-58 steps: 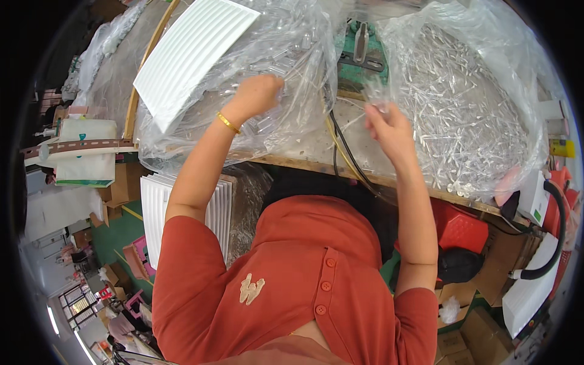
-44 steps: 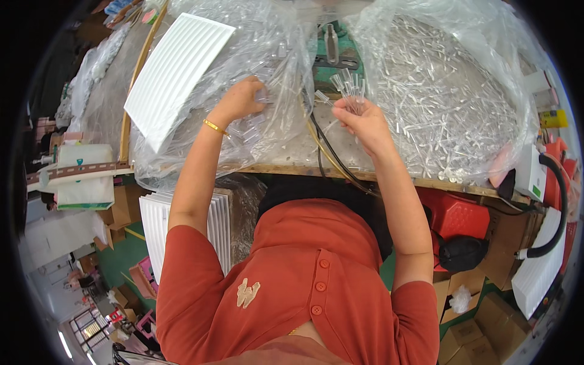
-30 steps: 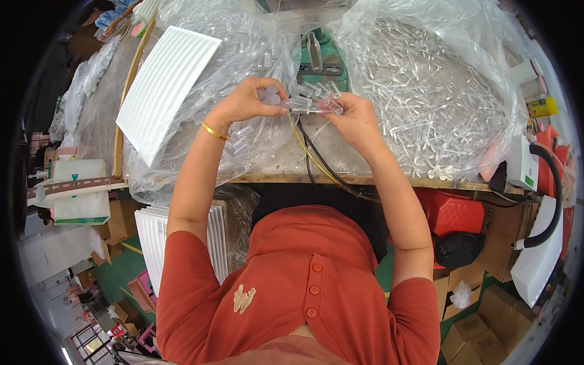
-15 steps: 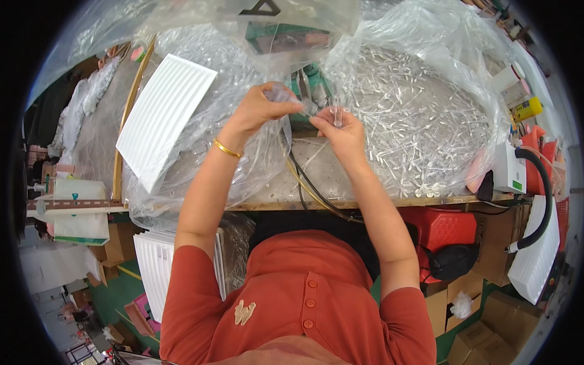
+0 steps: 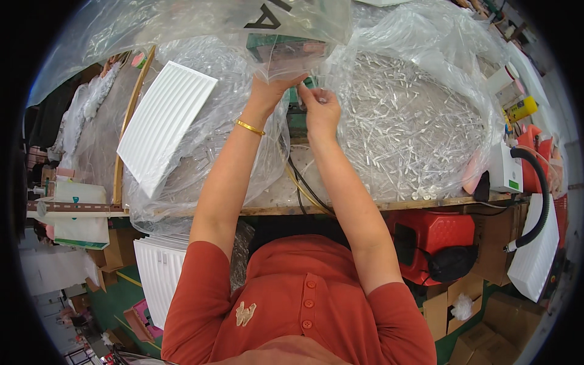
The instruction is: The person assembles plastic dropper tubes by connecting plastic tips to clear tubes, then places the assembled components into slots in white plastic trays.
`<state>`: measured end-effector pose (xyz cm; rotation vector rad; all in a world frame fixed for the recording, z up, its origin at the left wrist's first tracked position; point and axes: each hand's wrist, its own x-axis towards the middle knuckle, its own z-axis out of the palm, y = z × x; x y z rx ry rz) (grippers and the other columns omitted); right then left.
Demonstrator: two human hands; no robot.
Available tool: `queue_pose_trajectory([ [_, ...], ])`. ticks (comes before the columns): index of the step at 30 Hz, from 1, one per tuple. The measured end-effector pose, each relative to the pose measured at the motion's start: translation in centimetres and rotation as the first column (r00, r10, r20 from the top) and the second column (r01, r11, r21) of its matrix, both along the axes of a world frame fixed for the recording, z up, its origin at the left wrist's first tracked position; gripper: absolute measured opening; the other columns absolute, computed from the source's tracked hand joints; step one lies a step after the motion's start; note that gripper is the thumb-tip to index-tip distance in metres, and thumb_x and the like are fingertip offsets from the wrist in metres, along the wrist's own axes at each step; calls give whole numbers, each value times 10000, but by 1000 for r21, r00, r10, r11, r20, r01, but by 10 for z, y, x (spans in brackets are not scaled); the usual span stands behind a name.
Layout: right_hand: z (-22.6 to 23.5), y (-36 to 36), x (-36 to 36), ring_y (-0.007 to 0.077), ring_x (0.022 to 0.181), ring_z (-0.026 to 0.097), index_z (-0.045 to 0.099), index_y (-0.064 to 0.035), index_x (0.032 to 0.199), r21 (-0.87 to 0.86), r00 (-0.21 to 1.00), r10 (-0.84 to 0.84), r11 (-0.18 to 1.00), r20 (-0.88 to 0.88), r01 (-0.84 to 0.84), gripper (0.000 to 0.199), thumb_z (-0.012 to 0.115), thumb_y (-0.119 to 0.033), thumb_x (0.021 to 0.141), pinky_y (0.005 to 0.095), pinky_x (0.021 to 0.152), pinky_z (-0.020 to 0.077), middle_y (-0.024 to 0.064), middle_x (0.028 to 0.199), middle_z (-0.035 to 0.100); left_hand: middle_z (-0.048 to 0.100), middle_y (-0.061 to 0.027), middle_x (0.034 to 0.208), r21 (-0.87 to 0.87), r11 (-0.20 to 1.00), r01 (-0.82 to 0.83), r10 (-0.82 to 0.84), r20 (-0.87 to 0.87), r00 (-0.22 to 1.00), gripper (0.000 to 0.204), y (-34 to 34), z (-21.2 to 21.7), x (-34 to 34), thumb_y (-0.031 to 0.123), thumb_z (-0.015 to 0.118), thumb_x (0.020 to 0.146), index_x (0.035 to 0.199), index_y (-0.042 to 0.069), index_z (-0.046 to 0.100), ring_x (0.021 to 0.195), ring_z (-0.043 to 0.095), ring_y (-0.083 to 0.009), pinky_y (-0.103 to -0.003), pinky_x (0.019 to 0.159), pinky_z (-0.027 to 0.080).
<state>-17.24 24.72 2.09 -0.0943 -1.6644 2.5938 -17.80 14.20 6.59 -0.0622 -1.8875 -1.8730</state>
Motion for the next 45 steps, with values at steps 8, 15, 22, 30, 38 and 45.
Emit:
queue_pose_trajectory([
  [8, -31, 80, 9, 154, 731, 493, 548, -25, 1044, 281, 987, 12, 958, 162, -58, 368, 584, -296, 798, 288, 637, 389, 80, 900, 583, 610, -114, 868, 3, 997, -71, 70, 116, 991, 455, -10, -32, -6, 234, 773, 556, 902, -10, 608, 789, 564, -185, -308, 704, 464],
  [15, -41, 105, 9, 131, 640, 449, 599, -12, 854, 208, 987, -157, 965, -30, 160, 279, 670, -264, 759, 251, 527, 335, 53, 739, 524, 621, -156, 795, 54, 945, -322, 321, 34, 947, 627, 17, -36, -17, 414, 812, 441, 872, -4, 632, 767, 602, -247, -314, 704, 479],
  [22, -27, 101, 19, 99, 633, 445, 578, -20, 826, 132, 988, -147, 981, 41, 140, 257, 686, -242, 756, 221, 512, 313, 27, 696, 503, 650, -51, 767, -206, 975, -87, 105, 81, 991, 372, -32, 19, 198, 335, 787, 574, 806, 80, 648, 696, 614, -141, -256, 643, 474],
  [30, -17, 96, 29, 80, 570, 422, 566, -39, 809, 125, 997, -78, 989, 15, 76, 214, 670, -222, 773, 196, 450, 284, 13, 658, 483, 619, -149, 761, -921, 103, -375, 984, 39, 175, 344, -220, -1, 478, 298, 730, 622, 833, 45, 630, 712, 586, -314, -364, 651, 467],
  [38, -27, 100, 24, 64, 473, 355, 535, -32, 756, 118, 1000, -15, 993, 7, 14, 238, 664, -232, 778, 194, 384, 222, 15, 621, 449, 618, -163, 839, -999, 20, 42, 989, 14, -150, 226, -286, -59, 537, 175, 653, 729, 886, 15, 625, 818, 569, -301, -369, 771, 451],
  [45, -34, 103, 20, 62, 474, 364, 512, -45, 703, 123, 999, -34, 992, -9, 35, 250, 662, -231, 780, 189, 385, 233, 5, 607, 442, 578, -223, 977, -936, 351, -3, 930, 349, -111, 350, -279, -66, 532, 220, 593, 761, 971, -58, 568, 973, 518, -336, -383, 869, 404],
])
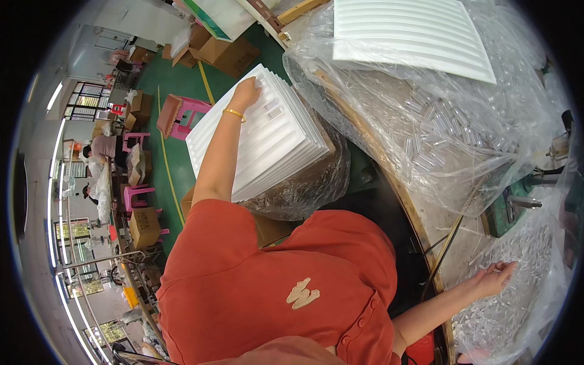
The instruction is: The person assembles plastic dropper tubes by connecting plastic tips to clear tubes, then places the assembled components into slots in white plastic trays.
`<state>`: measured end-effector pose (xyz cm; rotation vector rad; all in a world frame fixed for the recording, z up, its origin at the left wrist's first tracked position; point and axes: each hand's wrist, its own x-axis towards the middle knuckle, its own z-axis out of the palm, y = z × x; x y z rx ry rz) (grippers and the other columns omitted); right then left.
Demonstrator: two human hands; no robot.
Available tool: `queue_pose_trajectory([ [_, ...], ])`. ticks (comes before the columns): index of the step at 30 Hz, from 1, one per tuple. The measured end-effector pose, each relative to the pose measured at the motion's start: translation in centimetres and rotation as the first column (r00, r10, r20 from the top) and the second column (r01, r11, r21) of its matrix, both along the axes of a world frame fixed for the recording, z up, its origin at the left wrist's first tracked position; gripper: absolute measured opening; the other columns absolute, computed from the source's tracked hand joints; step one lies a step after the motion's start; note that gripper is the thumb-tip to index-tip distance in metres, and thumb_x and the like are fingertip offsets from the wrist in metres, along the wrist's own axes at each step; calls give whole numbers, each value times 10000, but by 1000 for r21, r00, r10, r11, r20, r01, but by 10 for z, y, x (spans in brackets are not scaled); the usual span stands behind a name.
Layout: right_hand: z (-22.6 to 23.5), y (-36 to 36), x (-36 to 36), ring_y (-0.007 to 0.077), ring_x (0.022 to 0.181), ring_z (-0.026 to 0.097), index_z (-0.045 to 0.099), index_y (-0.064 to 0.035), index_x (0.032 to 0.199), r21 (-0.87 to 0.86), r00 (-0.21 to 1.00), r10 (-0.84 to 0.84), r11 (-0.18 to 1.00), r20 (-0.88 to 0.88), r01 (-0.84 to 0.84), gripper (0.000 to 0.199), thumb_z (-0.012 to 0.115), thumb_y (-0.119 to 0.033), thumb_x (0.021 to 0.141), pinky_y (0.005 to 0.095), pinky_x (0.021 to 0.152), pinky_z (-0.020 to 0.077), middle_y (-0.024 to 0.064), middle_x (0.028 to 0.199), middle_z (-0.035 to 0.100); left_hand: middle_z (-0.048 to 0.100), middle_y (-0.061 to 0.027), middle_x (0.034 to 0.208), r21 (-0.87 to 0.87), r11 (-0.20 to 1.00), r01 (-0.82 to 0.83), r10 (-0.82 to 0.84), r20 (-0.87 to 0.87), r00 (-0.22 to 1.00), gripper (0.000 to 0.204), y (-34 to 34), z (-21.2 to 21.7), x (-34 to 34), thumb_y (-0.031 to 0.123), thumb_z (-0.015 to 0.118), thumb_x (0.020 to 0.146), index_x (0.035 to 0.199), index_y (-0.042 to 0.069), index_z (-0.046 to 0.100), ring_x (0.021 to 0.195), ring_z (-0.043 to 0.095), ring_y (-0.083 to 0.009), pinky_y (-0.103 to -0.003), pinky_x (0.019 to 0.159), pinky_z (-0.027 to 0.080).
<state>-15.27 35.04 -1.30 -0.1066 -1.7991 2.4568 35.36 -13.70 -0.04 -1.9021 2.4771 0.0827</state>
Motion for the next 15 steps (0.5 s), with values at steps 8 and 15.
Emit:
queue_pose_trajectory([
  [8, -12, 3, -11, 60, 515, 391, 523, -39, 721, -15, 996, 66, 998, 52, -65, 242, 656, -231, 785, 186, 402, 254, 8, 629, 454, 343, -239, 1301, -122, 991, -47, 10, -285, 958, 578, 32, -16, 8, 376, 514, 831, 1218, -41, 411, 1221, 325, -312, -354, 1011, 262],
  [15, -19, 29, -23, 92, 593, 450, 536, 2, 877, 57, 992, 84, 994, 95, -89, 272, 584, -262, 832, 193, 450, 319, 39, 735, 501, 274, -158, 1370, 24, 907, -420, 76, -992, 106, 620, 23, -29, -28, 462, 247, 919, 1302, -23, 286, 1267, 255, -251, -314, 1047, 168],
])
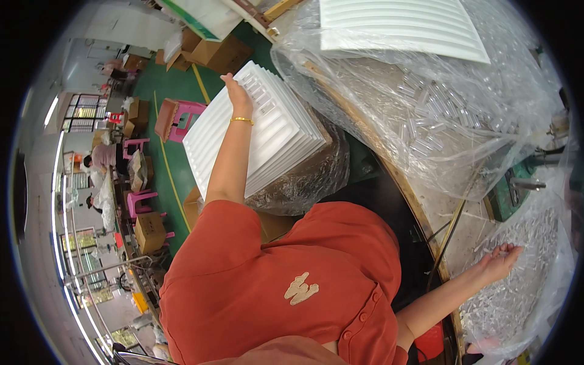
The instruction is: The person assembles plastic dropper tubes by connecting plastic tips to clear tubes, then places the assembled components into slots in white plastic trays.
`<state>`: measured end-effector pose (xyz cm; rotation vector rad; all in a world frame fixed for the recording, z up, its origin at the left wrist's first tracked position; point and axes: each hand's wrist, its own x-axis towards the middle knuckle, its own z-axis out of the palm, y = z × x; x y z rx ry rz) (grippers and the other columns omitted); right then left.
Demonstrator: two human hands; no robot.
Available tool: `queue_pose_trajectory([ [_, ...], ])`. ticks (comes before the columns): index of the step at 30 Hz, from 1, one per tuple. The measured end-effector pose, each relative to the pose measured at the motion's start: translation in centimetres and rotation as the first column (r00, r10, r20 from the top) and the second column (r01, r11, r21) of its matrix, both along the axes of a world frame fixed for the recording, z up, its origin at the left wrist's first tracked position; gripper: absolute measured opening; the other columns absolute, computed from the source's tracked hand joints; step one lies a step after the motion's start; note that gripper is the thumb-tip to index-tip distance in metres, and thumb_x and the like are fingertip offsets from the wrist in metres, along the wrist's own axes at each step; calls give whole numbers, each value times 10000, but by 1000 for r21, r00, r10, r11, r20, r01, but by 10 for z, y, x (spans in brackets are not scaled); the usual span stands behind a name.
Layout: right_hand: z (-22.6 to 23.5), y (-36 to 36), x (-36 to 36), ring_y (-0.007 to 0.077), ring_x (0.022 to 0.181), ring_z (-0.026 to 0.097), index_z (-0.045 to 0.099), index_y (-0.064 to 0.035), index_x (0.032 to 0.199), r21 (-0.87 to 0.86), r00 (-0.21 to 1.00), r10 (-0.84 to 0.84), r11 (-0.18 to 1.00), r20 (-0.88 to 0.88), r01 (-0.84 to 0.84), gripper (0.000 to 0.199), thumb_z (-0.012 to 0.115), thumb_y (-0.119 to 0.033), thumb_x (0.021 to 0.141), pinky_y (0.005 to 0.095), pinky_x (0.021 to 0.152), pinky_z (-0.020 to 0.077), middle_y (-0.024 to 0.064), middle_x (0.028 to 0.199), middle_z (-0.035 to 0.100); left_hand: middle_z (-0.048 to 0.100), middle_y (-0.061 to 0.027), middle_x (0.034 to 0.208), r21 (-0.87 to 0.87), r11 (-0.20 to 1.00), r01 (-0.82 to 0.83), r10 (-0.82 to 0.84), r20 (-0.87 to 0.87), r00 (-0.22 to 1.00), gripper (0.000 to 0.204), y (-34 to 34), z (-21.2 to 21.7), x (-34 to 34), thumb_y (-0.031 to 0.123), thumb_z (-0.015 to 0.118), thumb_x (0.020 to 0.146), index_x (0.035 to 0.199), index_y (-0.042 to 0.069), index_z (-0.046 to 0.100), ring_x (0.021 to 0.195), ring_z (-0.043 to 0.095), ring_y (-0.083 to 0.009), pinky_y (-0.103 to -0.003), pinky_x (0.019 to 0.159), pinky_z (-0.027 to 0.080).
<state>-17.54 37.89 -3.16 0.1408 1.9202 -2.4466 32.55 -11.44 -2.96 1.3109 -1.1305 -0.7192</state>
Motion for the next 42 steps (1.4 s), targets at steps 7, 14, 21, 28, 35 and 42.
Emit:
queue_pose_trajectory([
  [7, -5, -50, 29, 72, 555, 442, 543, -61, 991, -130, 985, 171, 976, -22, -172, 190, 490, -204, 878, 203, 478, 361, -33, 660, 467, 511, -149, 975, -442, 893, 87, -23, 149, 989, 409, 36, 56, -62, 317, 307, 907, 1055, -30, 466, 934, 469, -259, -372, 851, 377],
  [14, 80, -83, 59, 74, 443, 399, 495, -31, 807, -419, 965, 235, 869, -115, -262, 206, 526, -223, 874, 190, 371, 287, -3, 596, 451, 532, -161, 1103, -53, 77, 996, -655, -756, 10, 578, 273, 62, -294, 480, 279, 903, 1108, -17, 490, 1017, 499, -254, -380, 930, 356],
  [21, 90, -74, 89, 69, 535, 490, 526, -23, 880, -182, 946, 225, 946, -234, -270, 125, 578, -128, 838, 183, 456, 378, 15, 689, 541, 457, -117, 1184, -191, -297, 936, 12, -980, -196, 606, 354, 65, -385, 532, 250, 888, 1168, 23, 421, 1077, 452, -233, -357, 940, 343],
  [28, 59, -70, 92, 69, 692, 549, 550, -30, 915, -98, 930, 331, 932, -161, -349, 145, 611, -111, 811, 202, 609, 439, 28, 797, 598, 567, -75, 942, -8, -224, 975, -170, -984, -48, 500, 355, 57, -386, 464, 293, 911, 1089, 38, 485, 913, 518, -195, -335, 824, 415],
  [35, 50, -48, 75, 29, 522, 413, 559, -33, 943, 79, 914, 366, 931, -174, -358, 219, 519, -239, 880, 184, 460, 351, -41, 624, 472, 567, -31, 963, 251, -126, 960, -504, -850, 156, 333, 338, 48, -359, 359, 481, 879, 995, 57, 557, 821, 524, -138, -288, 758, 425],
  [42, 46, -29, 74, 27, 438, 333, 564, -28, 948, 130, 849, 488, 846, 205, -518, 233, 539, -244, 862, 189, 397, 295, -48, 547, 409, 550, -127, 788, 114, 214, 970, -573, 819, 30, 129, 194, 30, -314, 93, 605, 690, 806, 35, 611, 774, 534, -281, -359, 725, 439],
])
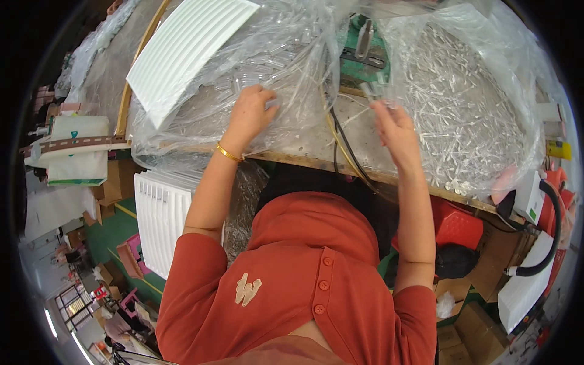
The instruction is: The person assembles plastic dropper tubes by connecting plastic tips to clear tubes, then places the assembled components into slots in white plastic trays.
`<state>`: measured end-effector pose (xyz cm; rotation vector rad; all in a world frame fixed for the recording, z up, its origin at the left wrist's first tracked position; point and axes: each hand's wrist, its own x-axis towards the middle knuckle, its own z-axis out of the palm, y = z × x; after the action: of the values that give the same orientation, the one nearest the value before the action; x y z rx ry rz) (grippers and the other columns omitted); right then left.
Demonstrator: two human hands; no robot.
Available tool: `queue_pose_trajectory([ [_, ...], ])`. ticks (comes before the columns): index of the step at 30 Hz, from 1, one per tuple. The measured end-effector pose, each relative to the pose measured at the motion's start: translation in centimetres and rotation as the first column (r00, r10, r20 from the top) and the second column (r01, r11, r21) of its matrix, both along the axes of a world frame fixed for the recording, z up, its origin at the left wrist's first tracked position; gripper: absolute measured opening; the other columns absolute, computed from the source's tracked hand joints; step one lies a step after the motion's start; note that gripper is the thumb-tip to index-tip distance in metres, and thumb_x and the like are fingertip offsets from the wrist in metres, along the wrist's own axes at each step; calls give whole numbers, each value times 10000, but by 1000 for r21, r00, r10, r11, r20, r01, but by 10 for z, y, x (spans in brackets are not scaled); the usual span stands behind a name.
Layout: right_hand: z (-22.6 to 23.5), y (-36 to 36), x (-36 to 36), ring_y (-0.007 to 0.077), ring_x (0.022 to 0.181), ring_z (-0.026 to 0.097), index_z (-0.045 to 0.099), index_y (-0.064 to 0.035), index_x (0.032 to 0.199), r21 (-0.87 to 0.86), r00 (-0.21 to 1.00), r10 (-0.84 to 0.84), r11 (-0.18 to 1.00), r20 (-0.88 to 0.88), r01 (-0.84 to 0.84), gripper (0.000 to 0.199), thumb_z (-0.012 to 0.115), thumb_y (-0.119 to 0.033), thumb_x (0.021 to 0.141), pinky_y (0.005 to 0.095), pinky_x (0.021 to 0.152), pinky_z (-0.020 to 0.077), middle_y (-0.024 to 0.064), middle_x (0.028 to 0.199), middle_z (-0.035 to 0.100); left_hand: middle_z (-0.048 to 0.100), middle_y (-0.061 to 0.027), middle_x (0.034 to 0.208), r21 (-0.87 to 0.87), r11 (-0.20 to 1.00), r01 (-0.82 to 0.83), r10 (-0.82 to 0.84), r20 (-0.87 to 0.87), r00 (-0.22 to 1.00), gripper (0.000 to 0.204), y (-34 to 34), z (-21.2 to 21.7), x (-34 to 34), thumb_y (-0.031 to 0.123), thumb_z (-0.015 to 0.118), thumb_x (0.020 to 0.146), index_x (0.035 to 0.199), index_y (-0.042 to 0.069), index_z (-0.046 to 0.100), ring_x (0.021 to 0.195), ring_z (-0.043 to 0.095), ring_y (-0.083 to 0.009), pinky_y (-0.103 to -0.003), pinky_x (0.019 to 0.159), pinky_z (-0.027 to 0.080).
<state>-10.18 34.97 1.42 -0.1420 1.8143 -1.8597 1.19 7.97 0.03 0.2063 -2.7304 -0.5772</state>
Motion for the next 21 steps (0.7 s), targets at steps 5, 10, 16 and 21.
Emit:
queue_pose_trajectory([
  [5, 0, -29, 4, 36, 474, 428, 570, -29, 899, -266, 987, 107, 961, 122, -71, 167, 621, -153, 799, 163, 397, 281, -16, 636, 519, 568, -121, 783, -156, 987, 40, -30, 67, 997, 187, -14, -4, -16, 90, 603, 705, 872, 9, 584, 736, 530, -270, -355, 684, 443],
  [10, 1, -33, 12, 44, 526, 485, 572, -38, 881, -273, 994, 51, 962, 94, -23, 170, 666, -73, 743, 148, 415, 300, -4, 661, 549, 591, -91, 841, 955, 296, -20, -44, 35, 998, 231, 24, 16, -48, 145, 612, 791, 947, -18, 561, 649, 505, -128, -242, 577, 434],
  [16, 6, -40, 17, 57, 582, 508, 558, -19, 877, -261, 995, -97, 961, -25, 87, 177, 665, -50, 740, 164, 476, 360, 2, 709, 560, 599, -74, 840, 907, -418, 43, 8, -44, 999, 218, 54, 16, -71, 126, 599, 816, 966, -25, 555, 635, 493, -74, -182, 538, 397],
  [21, 1, -47, 20, 62, 617, 523, 551, -12, 858, -234, 942, -249, 952, -225, 196, 167, 665, -58, 746, 194, 551, 436, 10, 735, 568, 599, -66, 845, 966, -252, 66, -21, -74, 997, 222, 77, 21, -75, 104, 590, 818, 995, -22, 544, 653, 508, -78, -173, 556, 414],
])
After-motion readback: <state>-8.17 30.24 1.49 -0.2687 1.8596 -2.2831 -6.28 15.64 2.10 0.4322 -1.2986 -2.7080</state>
